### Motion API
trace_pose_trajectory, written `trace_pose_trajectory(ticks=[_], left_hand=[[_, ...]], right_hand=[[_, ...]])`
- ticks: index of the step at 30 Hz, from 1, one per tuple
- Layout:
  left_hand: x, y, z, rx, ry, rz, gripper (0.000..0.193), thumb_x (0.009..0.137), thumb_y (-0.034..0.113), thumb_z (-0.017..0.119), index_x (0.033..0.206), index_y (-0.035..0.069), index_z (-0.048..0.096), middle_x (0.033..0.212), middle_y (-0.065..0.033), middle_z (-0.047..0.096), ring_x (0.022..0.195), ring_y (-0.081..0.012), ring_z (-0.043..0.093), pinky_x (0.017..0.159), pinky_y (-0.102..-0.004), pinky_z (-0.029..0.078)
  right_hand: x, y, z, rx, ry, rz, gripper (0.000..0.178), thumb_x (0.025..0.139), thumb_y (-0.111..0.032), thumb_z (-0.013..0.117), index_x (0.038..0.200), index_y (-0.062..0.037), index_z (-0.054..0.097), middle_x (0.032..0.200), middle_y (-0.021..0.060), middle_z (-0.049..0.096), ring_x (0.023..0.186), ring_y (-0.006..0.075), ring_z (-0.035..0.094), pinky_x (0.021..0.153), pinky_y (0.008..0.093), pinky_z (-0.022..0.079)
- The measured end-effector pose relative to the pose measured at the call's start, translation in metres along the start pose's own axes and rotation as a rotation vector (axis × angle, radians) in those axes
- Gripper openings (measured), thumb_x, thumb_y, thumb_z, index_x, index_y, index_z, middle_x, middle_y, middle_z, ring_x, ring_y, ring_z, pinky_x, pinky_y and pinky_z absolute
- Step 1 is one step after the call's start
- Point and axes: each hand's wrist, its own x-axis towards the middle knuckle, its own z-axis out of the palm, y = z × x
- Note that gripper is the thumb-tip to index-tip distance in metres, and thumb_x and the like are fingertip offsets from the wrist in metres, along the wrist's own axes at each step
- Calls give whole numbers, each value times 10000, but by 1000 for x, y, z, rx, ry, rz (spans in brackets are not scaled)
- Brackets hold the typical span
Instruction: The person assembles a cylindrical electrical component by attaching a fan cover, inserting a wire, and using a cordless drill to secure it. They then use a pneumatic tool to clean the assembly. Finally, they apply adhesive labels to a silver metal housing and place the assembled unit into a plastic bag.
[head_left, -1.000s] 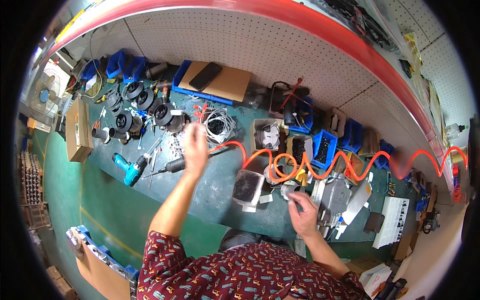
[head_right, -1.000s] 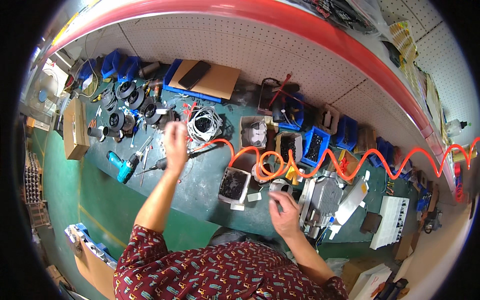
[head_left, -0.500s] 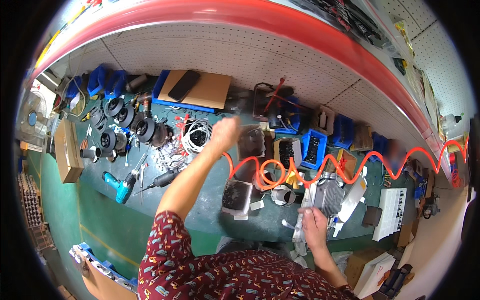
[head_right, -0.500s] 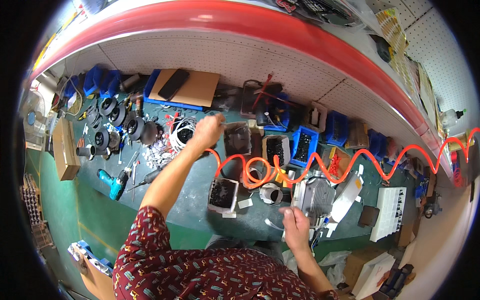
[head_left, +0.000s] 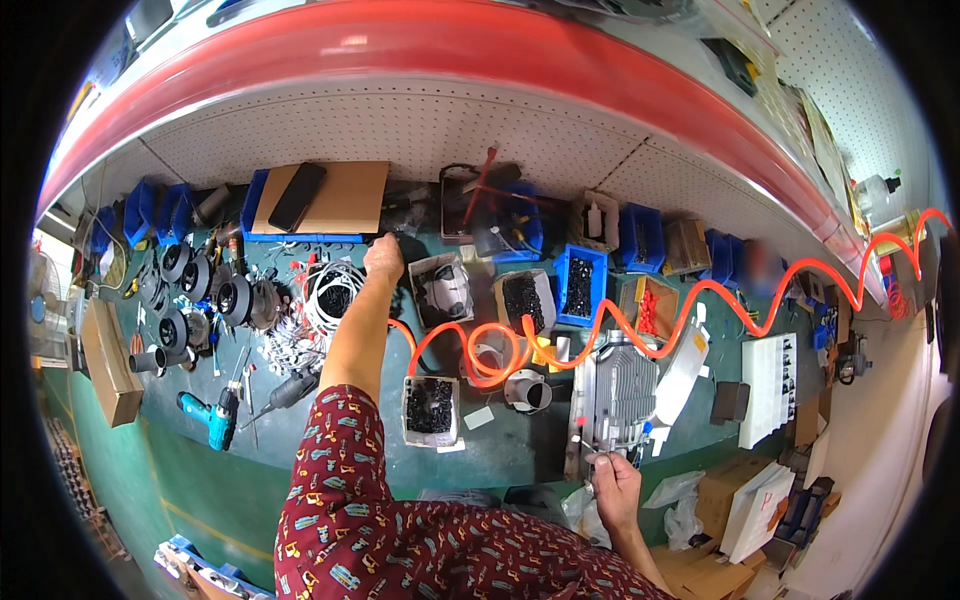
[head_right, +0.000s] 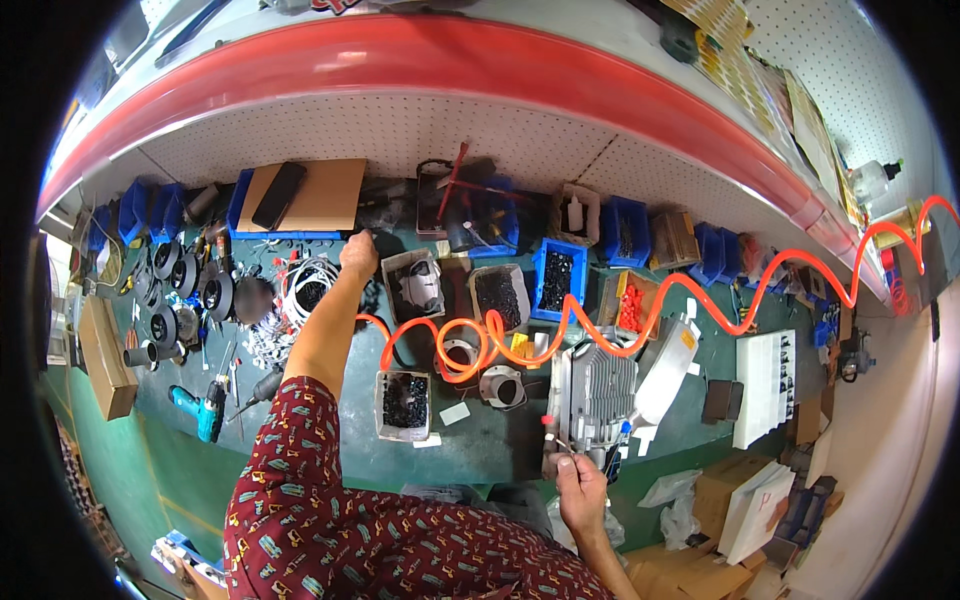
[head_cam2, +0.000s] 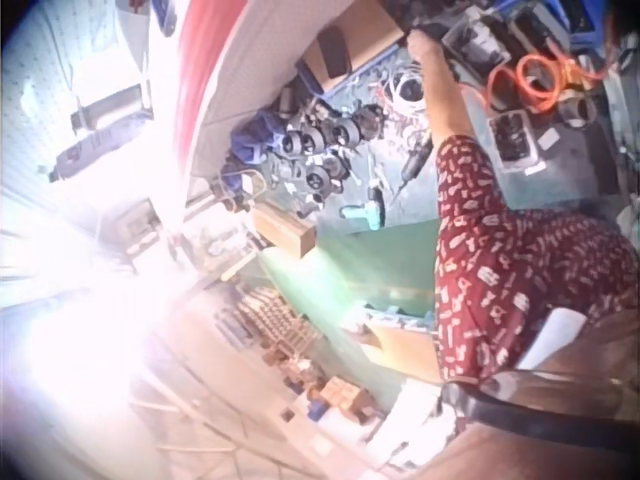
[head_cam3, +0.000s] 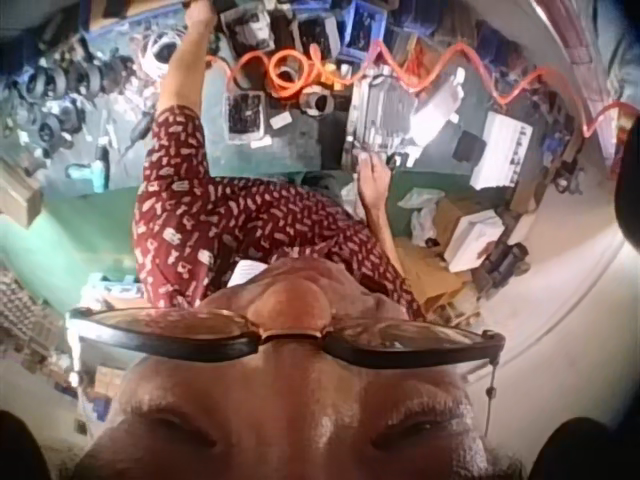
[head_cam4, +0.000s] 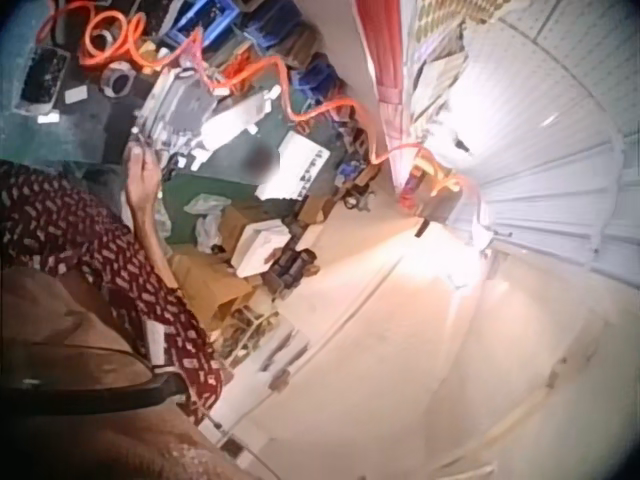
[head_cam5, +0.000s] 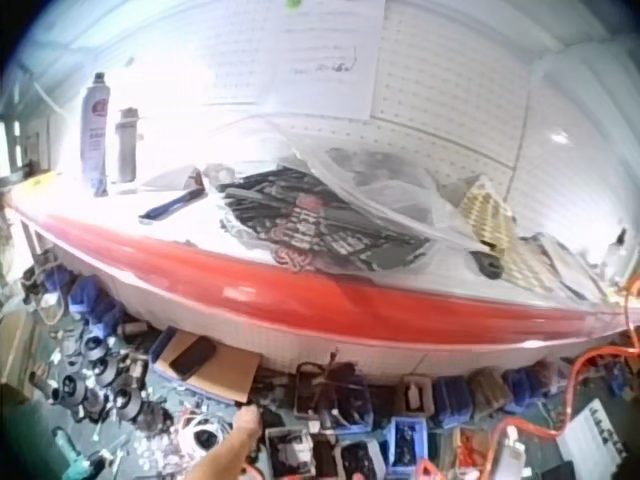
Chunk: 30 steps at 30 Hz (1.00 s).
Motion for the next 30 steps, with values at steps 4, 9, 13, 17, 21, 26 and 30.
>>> trace_pose_trajectory(ticks=[4,9,13,17,21,26,30], left_hand=[[9,-9,9,70,-27,75,251,931,64,616,1176,69,670,1233,-226,693,1157,-388,679,955,-470,567],[15,-10,20,-56,27,29,210,905,85,637,1091,29,718,1179,-250,703,1119,-419,681,939,-476,569],[5,-4,-3,-282,140,98,164,878,129,673,1004,45,734,1045,-237,729,1035,-431,693,885,-485,564],[-9,-7,-38,-499,337,329,106,868,155,720,924,65,731,936,-205,727,905,-399,711,823,-475,554],[-89,4,-99,-842,467,394,144,946,102,706,942,-34,655,788,-74,675,701,-114,578,632,-300,502],[-267,79,-126,-1363,84,440,111,964,109,705,925,32,635,828,-25,665,695,-86,595,654,-250,507],[-407,155,-83,-1316,-301,467,56,941,52,715,945,27,665,844,-16,676,741,-69,603,673,-241,501]], right_hand=[[2,-10,-6,-26,-45,51,285,1051,-205,576,1046,43,715,773,-40,602,707,54,509,630,242,434],[0,-2,-10,-32,-72,41,282,1054,-203,570,1036,40,712,809,-27,624,729,52,518,648,239,444],[-4,-1,-8,-40,-52,40,282,1055,-206,568,1046,36,713,800,-35,613,701,49,503,636,235,435],[-2,-2,-11,14,-38,34,275,1063,-206,553,1058,19,710,737,-57,555,654,34,470,581,218,387],[9,-22,-15,335,-92,87,269,1081,-199,516,1121,1,693,691,-66,436,614,32,379,520,223,293],[21,-22,-36,438,-184,-26,332,985,-206,674,1243,0,639,836,-50,508,692,42,427,593,206,341],[33,-16,-49,537,-342,-115,418,1003,-328,664,1265,-8,604,872,-48,484,694,15,387,555,186,285]])
